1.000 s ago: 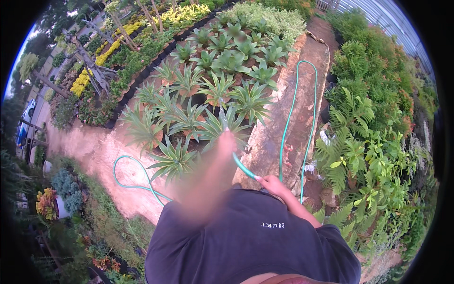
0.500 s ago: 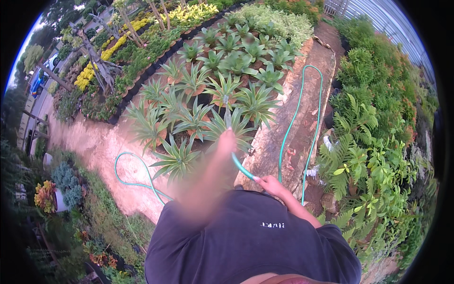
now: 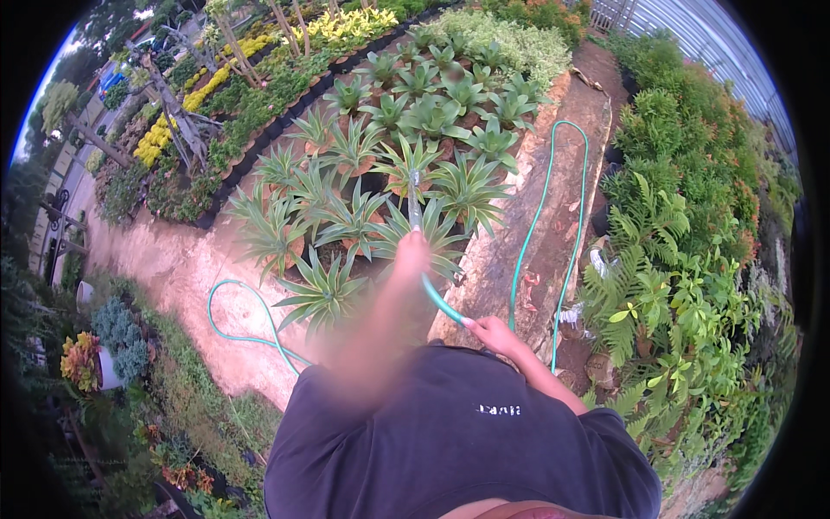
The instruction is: The person waters a variety of potted plants in an outdoor garden using a green hose with a spray nozzle. They move the nozzle across different plant beds, directing water onto the foliage and soil.
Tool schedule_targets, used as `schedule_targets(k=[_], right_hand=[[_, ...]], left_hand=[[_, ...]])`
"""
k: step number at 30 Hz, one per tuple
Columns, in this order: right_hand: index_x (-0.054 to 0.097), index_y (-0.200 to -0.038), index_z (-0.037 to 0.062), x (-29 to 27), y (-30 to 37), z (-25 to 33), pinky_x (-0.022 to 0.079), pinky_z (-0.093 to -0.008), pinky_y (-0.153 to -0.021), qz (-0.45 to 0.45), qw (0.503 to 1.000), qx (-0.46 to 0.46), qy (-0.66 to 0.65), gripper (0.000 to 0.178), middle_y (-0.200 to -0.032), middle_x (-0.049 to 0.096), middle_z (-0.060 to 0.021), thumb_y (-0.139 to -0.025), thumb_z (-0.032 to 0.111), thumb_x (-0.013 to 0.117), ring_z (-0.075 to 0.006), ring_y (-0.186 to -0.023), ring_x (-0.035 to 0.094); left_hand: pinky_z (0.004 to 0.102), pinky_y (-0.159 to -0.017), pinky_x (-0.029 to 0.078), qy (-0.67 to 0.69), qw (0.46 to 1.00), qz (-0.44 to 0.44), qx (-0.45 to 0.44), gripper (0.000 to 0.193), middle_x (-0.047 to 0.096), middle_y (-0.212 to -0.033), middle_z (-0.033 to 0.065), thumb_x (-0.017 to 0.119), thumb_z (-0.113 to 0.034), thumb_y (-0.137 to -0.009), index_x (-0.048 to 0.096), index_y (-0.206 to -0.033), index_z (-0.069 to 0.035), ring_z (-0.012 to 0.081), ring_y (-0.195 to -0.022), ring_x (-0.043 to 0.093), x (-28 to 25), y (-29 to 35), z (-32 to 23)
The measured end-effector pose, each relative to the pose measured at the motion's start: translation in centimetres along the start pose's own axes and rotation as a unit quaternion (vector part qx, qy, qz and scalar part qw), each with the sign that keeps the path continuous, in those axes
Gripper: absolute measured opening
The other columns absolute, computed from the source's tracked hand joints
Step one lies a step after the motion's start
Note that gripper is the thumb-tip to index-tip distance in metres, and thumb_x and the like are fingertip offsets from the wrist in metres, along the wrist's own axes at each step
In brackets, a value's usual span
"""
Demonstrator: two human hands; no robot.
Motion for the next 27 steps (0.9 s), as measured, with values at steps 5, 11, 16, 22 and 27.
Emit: schedule_targets(k=[5, 11, 16, 22, 27], right_hand=[[0.06, -0.067, 0.0011, 0.4, -0.6, 0.2, 0.041, -0.0361, -0.055, -0.02, 0.999, -0.027, -0.006, 0.065, -0.057, 0.051, -0.0013, -0.1, 0.057, 0.054, -0.0122, -0.057, 0.046], [0.059, -0.067, 0.0005, 0.6, -1.4, 0.0, 0.041, -0.0358, -0.056, -0.027, 0.999, -0.034, -0.013, 0.066, -0.057, 0.05, -0.0014, -0.1, 0.057, 0.054, -0.0123, -0.057, 0.045], [0.06, -0.069, -0.0004, 0.3, -1.5, 0.3, 0.043, -0.0369, -0.058, -0.027, 0.999, -0.032, -0.002, 0.067, -0.058, 0.053, -0.0039, -0.1, 0.058, 0.053, -0.0134, -0.058, 0.048], [0.061, -0.071, -0.0009, -0.1, -1.2, 0.6, 0.044, -0.0369, -0.058, -0.026, 0.999, -0.033, -0.01, 0.067, -0.059, 0.053, -0.0046, -0.1, 0.059, 0.052, -0.0135, -0.059, 0.049], [0.061, -0.071, -0.001, -0.3, -1.1, 0.5, 0.043, -0.0362, -0.057, -0.021, 0.999, -0.03, -0.019, 0.067, -0.059, 0.052, -0.0037, -0.1, 0.059, 0.052, -0.0129, -0.058, 0.049]], left_hand=[[0.0252, -0.04, 0.028, 0.009, 1.0, -0.003, 0.021, 0.031, 0.038, -0.064, -0.0044, 0.04, -0.039, -0.107, 0.045, -0.091, -0.013, 0.0069, -0.046, 0.032, -0.4, -0.5, -0.4], [0.0255, -0.041, 0.028, -0.028, 0.996, 0.005, 0.082, 0.032, 0.038, -0.064, -0.004, 0.04, -0.04, -0.107, 0.044, -0.092, -0.012, 0.0073, -0.047, 0.033, -0.9, -1.6, -0.7], [0.0255, -0.042, 0.028, 0.031, 0.999, 0.019, 0.039, 0.033, 0.037, -0.063, -0.0039, 0.039, -0.041, -0.107, 0.044, -0.092, -0.012, 0.0073, -0.047, 0.033, -0.5, -0.3, -2.1], [0.0253, -0.042, 0.027, 0.041, 0.998, 0.029, 0.026, 0.033, 0.037, -0.063, -0.0039, 0.039, -0.041, -0.108, 0.044, -0.092, -0.012, 0.0073, -0.047, 0.032, 0.0, 0.0, -2.5], [0.0251, -0.041, 0.027, 0.037, 0.999, 0.029, 0.027, 0.033, 0.036, -0.062, -0.0042, 0.039, -0.041, -0.108, 0.044, -0.092, -0.012, 0.0072, -0.047, 0.031, -0.2, -0.9, -1.5]])
Point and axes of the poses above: each hand's wrist, its own y-axis away from the middle knuckle, its own x-axis out of the palm, z = x × y, the point moved 1 cm from there along -y, towards the middle knuckle
